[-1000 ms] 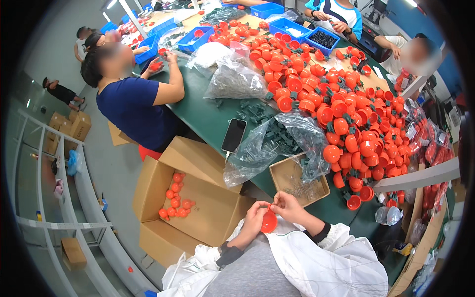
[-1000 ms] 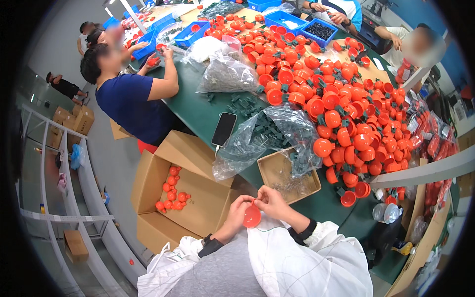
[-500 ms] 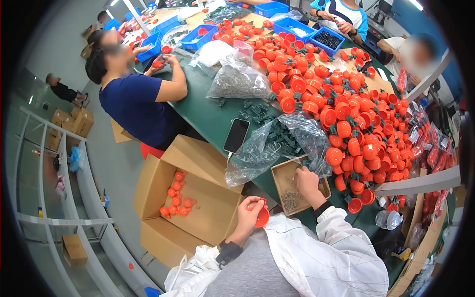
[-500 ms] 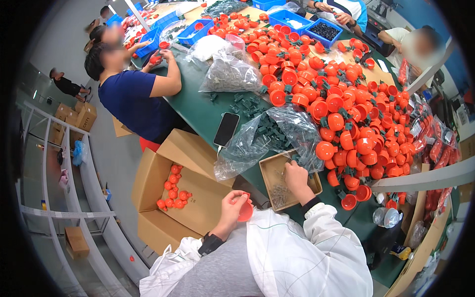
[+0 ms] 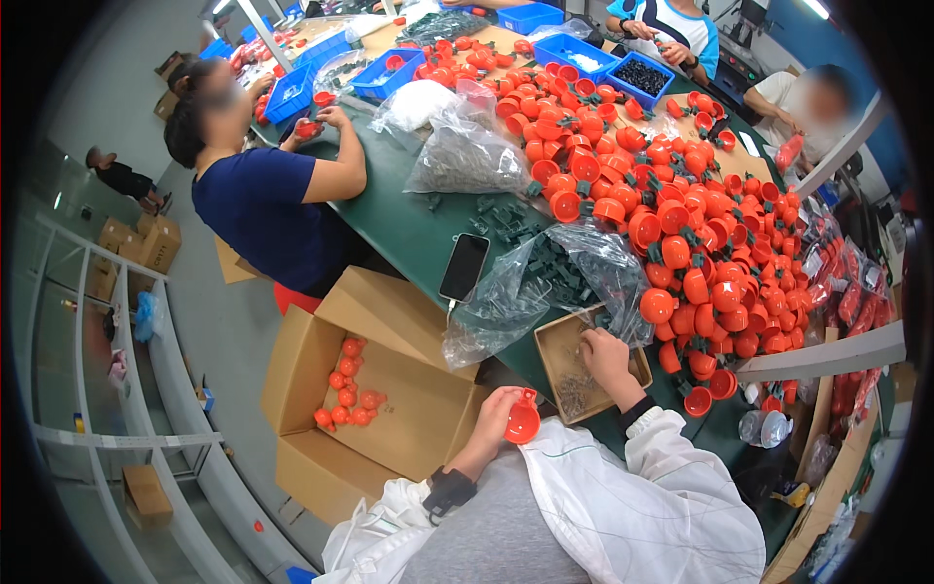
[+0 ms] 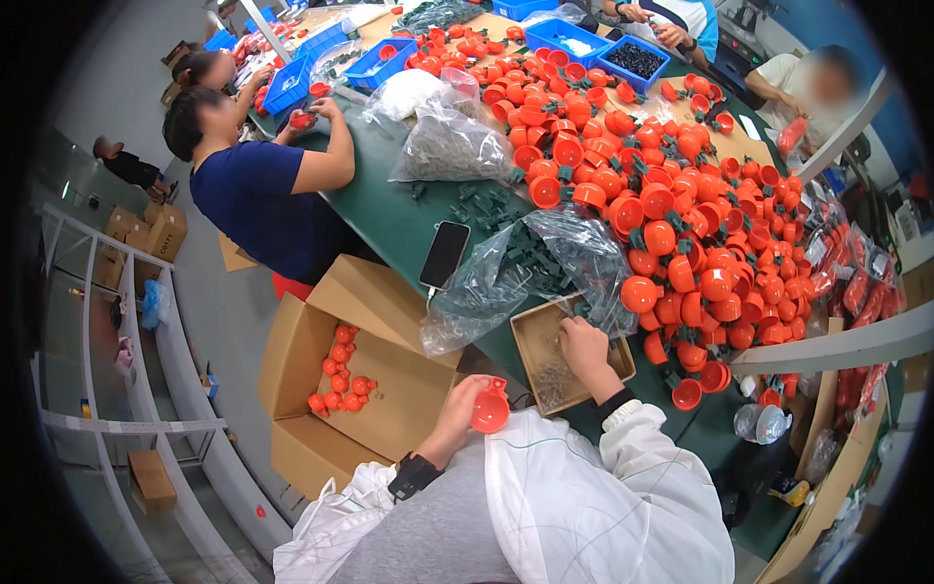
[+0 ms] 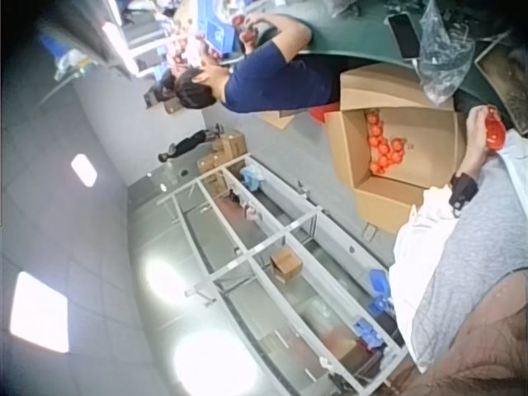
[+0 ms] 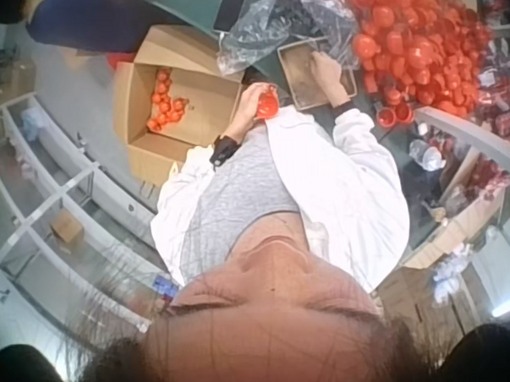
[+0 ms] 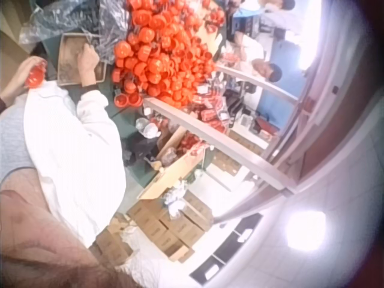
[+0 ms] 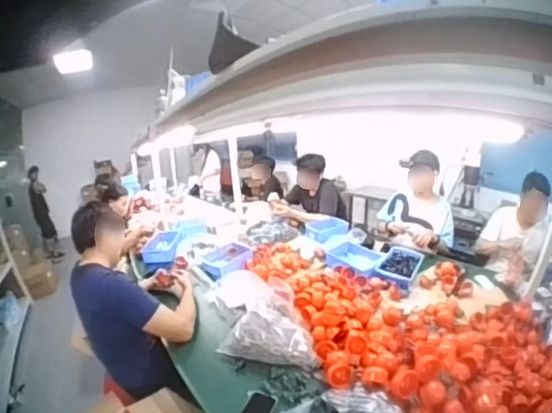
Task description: Manually assembling small red plastic components at a factory workbench.
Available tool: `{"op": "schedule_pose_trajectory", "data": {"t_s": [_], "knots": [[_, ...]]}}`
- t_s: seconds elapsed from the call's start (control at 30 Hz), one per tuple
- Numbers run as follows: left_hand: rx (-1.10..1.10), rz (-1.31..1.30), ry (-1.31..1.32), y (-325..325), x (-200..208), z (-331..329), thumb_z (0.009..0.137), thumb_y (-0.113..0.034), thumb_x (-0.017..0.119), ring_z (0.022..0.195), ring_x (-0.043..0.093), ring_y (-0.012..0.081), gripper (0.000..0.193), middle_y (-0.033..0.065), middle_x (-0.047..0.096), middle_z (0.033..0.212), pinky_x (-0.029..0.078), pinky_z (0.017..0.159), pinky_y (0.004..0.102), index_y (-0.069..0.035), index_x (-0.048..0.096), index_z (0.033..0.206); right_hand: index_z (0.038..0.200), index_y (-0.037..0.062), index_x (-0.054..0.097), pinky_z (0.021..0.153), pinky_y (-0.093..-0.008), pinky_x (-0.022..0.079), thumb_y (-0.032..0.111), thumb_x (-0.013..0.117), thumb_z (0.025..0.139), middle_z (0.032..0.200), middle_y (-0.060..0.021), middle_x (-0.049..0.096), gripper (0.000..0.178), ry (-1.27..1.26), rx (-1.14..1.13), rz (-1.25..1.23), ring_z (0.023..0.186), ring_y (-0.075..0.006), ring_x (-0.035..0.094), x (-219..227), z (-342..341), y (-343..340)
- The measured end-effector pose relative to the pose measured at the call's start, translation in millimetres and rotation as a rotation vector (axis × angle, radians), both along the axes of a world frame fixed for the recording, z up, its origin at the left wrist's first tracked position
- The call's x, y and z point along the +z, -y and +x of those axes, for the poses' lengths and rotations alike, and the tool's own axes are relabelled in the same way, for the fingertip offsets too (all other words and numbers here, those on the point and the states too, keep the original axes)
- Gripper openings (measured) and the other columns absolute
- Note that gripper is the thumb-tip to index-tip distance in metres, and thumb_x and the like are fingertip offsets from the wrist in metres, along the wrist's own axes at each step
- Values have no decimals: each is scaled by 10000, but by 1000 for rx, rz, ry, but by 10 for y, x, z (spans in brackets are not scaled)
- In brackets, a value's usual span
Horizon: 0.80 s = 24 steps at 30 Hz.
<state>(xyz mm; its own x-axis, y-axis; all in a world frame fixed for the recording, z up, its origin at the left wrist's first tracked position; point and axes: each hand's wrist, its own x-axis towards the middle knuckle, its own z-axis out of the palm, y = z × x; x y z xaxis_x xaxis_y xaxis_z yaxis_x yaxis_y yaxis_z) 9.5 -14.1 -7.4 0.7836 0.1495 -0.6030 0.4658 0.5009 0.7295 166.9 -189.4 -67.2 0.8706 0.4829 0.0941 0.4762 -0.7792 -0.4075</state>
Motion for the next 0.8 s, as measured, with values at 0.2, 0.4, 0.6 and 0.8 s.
{"op": "schedule_pose_trajectory", "data": {"t_s": [0.2, 0.4, 0.6, 0.8], "knots": [[-256, -123, 21, 1, -70, 135, 889, -212, 424, 837, 565, 110, 260, 78, 601, 902, 444, 712, 223, -28, 526, 1041, 893, 27, 588, 536, -213, 425, 99, 579, 784, 718, -26, 581, 131, -1013, -157, 812, 583, -91, 537, 347, -12, 31], [-335, 232, 189, 270, -184, 487, 879, -249, 511, 673, 546, 87, 282, 67, 598, 758, 417, 589, 211, -31, 495, 1057, 891, 5, 578, 541, -184, 406, 104, 569, 800, 722, -3, 575, 134, -1166, -77, 900, 591, -63, 521, 616, -165, 32], [-446, 318, 304, 337, -194, 634, 900, -207, 470, 768, 537, 74, 233, 33, 594, 845, 423, 681, 215, -8, 526, 1009, 880, -17, 592, 553, -180, 410, 97, 564, 810, 738, -7, 585, 136, -1088, -82, 870, 612, -49, 521, 634, -222, 106], [-411, 80, 239, 342, -149, 664, 910, -262, 450, 689, 547, 88, 275, 45, 601, 798, 426, 644, 207, -18, 574, 937, 854, -30, 588, 611, -206, 443, 49, 560, 817, 766, -19, 593, 92, -967, -50, 805, 673, -76, 547, 545, -168, 163]]}}
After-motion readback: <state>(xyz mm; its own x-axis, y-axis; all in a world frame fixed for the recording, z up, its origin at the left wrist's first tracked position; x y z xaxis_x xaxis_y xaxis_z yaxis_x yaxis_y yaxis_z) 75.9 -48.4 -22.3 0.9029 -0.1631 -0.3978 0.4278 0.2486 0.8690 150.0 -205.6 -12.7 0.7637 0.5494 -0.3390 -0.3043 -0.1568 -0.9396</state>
